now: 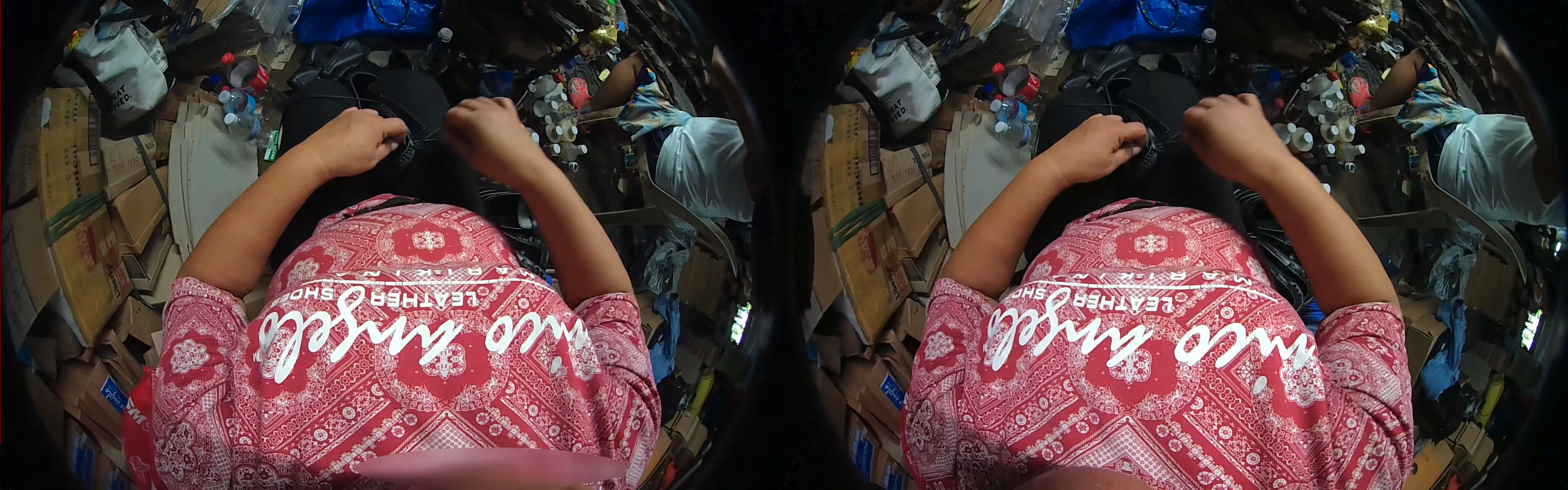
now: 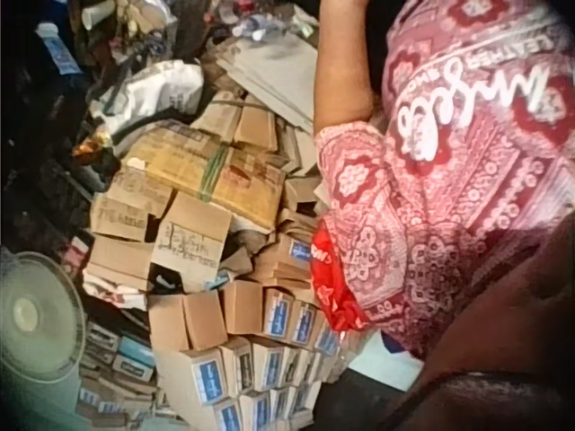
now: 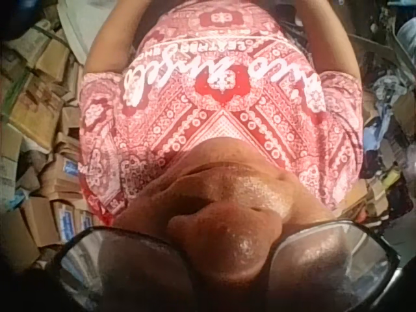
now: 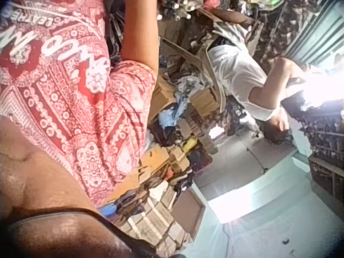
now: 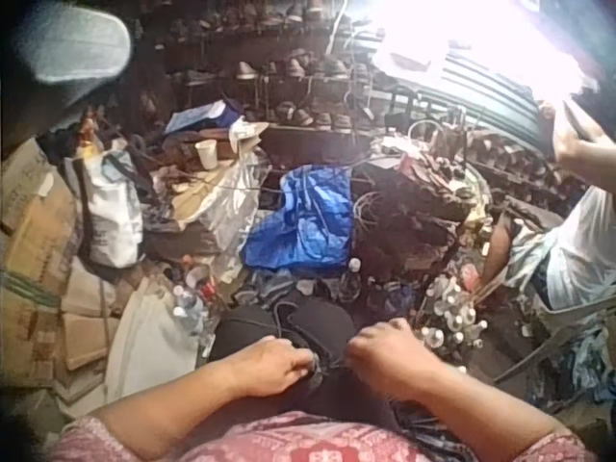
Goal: The person hand-sews components of a leather shoe upper with a needle and thread.
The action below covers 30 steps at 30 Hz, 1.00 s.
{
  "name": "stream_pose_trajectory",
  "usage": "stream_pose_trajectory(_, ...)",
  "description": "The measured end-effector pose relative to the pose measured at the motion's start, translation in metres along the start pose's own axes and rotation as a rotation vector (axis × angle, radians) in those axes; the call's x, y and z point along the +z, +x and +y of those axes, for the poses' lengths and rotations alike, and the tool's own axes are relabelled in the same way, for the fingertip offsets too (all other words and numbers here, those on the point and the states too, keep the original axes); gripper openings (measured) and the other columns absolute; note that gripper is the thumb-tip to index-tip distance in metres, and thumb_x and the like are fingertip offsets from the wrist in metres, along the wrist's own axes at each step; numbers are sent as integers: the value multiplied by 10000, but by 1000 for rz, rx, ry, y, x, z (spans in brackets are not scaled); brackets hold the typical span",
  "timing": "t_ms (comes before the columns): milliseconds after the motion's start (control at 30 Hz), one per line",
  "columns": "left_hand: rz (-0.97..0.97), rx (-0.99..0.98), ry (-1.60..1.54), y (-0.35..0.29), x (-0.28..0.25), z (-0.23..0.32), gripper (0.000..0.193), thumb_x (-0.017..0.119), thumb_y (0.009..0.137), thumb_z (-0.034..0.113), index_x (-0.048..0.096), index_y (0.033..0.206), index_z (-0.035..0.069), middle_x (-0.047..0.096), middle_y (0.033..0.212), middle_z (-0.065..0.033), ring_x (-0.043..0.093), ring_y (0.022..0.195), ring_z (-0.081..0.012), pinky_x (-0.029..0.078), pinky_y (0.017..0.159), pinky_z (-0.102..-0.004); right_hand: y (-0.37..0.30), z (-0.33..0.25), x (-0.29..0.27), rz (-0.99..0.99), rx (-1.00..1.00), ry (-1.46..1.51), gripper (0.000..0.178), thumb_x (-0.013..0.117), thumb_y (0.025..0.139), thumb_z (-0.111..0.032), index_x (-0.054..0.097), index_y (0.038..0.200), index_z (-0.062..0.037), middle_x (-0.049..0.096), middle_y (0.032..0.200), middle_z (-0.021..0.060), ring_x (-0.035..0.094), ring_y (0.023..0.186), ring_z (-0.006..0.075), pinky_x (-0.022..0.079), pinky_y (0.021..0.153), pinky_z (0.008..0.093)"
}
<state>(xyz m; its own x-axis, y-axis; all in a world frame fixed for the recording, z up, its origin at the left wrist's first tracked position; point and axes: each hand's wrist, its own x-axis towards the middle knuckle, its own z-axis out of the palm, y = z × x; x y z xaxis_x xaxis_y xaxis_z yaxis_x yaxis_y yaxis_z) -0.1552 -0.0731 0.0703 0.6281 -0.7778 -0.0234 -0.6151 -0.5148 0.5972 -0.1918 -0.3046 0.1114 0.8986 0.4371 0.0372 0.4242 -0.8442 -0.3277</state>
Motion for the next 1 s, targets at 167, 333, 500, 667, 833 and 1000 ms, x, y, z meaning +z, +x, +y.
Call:
stream_pose_trajectory(167, -40, 3, 53, 2, -1, -2, 83, 581, 830, 152, 592, 891, 97, 576, 744, -132, 568, 774, -319, 439, 728, -408, 11, -16, 19, -233, -148, -165, 132, 509, 831, -141, 592, 926, -104, 651, 800, 70, 615, 886, 249, 368, 838, 420)
stream_pose_trajectory(333, -71, 59, 160, -10, -12, -1, 37, 550, 846, 151, 577, 837, 127, 566, 731, -101, 559, 759, -284, 389, 770, -378, 6, -5, 25, -244, -195, -50, 198, 516, 789, -103, 570, 977, -133, 646, 773, 87, 615, 877, 277, 368, 850, 429)
stream_pose_trajectory(500, -38, -205, 303, -76, -52, -53, 124, 533, 757, 41, 584, 852, 101, 595, 775, -123, 572, 811, -302, 420, 742, -376, -54, 85, 31, -83, -42, -194, 280, 564, 736, -68, 548, 1010, -126, 624, 737, 93, 609, 864, 308, 384, 854, 422)
stream_pose_trajectory(667, 371, -407, -487, -147, -102, -90, 67, 577, 884, 108, 594, 884, 43, 554, 822, 31, 523, 817, -89, 395, 743, -227, -78, 111, 18, 134, 605, 1080, 124, 648, 825, -186, 629, 803, -66, 619, 736, 13, 584, 685, 152, 401, 659, 236)
stream_pose_trajectory(833, 528, 76, -1003, -72, -112, -28, 141, 572, 914, 201, 588, 929, 62, 555, 812, -8, 517, 760, -106, 414, 738, -252, -15, 54, 16, 450, 309, 1902, 251, 532, 932, -316, 587, 889, -76, 586, 798, 9, 575, 760, 136, 445, 907, 384)
stream_pose_trajectory(1000, 222, 236, -1425, -63, -110, 8, 225, 443, 974, 314, 508, 900, 112, 545, 812, -5, 517, 685, -135, 397, 672, -264, 0, 38, 0, -51, -206, 2375, 328, 463, 947, -400, 518, 787, -120, 563, 727, 15, 533, 687, 125, 414, 785, 338)
